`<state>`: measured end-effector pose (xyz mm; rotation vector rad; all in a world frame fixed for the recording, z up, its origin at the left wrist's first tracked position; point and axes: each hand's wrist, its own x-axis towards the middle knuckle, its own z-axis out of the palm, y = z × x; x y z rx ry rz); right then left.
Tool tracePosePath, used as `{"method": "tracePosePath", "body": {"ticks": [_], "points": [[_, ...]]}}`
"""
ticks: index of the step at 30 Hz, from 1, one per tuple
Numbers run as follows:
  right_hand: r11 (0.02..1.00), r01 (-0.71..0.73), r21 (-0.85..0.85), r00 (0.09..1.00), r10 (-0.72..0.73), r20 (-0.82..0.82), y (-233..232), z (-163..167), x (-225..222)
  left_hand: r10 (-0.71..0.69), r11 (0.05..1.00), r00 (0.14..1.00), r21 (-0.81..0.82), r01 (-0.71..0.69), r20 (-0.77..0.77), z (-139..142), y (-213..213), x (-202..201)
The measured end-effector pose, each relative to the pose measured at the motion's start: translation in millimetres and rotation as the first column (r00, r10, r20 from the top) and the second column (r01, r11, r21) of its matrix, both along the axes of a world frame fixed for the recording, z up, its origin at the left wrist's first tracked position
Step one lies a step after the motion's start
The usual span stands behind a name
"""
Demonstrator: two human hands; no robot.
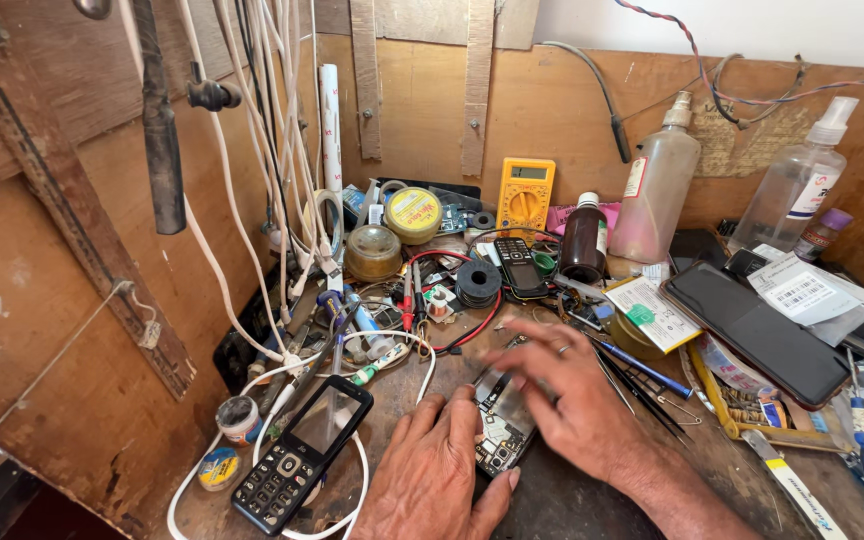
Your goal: The person works on a disassembled smartphone on a cluttered workbench. They use a small screwdriver to manipulate internal components, then place a battery into the phone chassis and press it into place.
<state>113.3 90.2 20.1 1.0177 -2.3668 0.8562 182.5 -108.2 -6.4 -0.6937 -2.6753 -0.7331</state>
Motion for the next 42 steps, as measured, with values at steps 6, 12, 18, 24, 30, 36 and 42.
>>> {"method": "tracePosePath", "body": {"ticks": [6,12,18,24,30,36,42], "points": [[0.951,0.233,-0.202,0.972,-0.227,0.052,2,-8,-9,-0.024,0.997,0.998,-0.071,0.020,-0.056,-4,0,-11],[0.935,0.209,-0.285,0.978,-0.195,0.077,1,-14,-17,-0.032,0.994,0.999,-0.102,0.027,-0.044,-6,0,-17],[0.883,0.395,-0.255,0.911,-0.340,0.235,-5,-15,-24,-0.027,0.992,0.999,-0.119,0.031,0.030,-1,-5,-25],[0.876,0.417,-0.241,0.887,-0.336,0.316,-7,-18,-31,-0.031,0.996,1.000,-0.084,0.030,-0.003,7,-6,-26],[0.877,0.431,-0.210,0.874,-0.349,0.337,-11,-21,-38,-0.035,0.997,0.999,-0.067,0.037,0.033,15,-9,-35],[0.880,0.422,-0.220,0.879,-0.338,0.336,-13,-24,-43,-0.056,0.995,0.998,-0.077,0.058,0.025,19,-12,-41],[0.875,0.432,-0.221,0.872,-0.342,0.349,-14,-25,-45,-0.088,0.995,0.995,-0.034,0.089,0.046,25,-13,-49]]}}
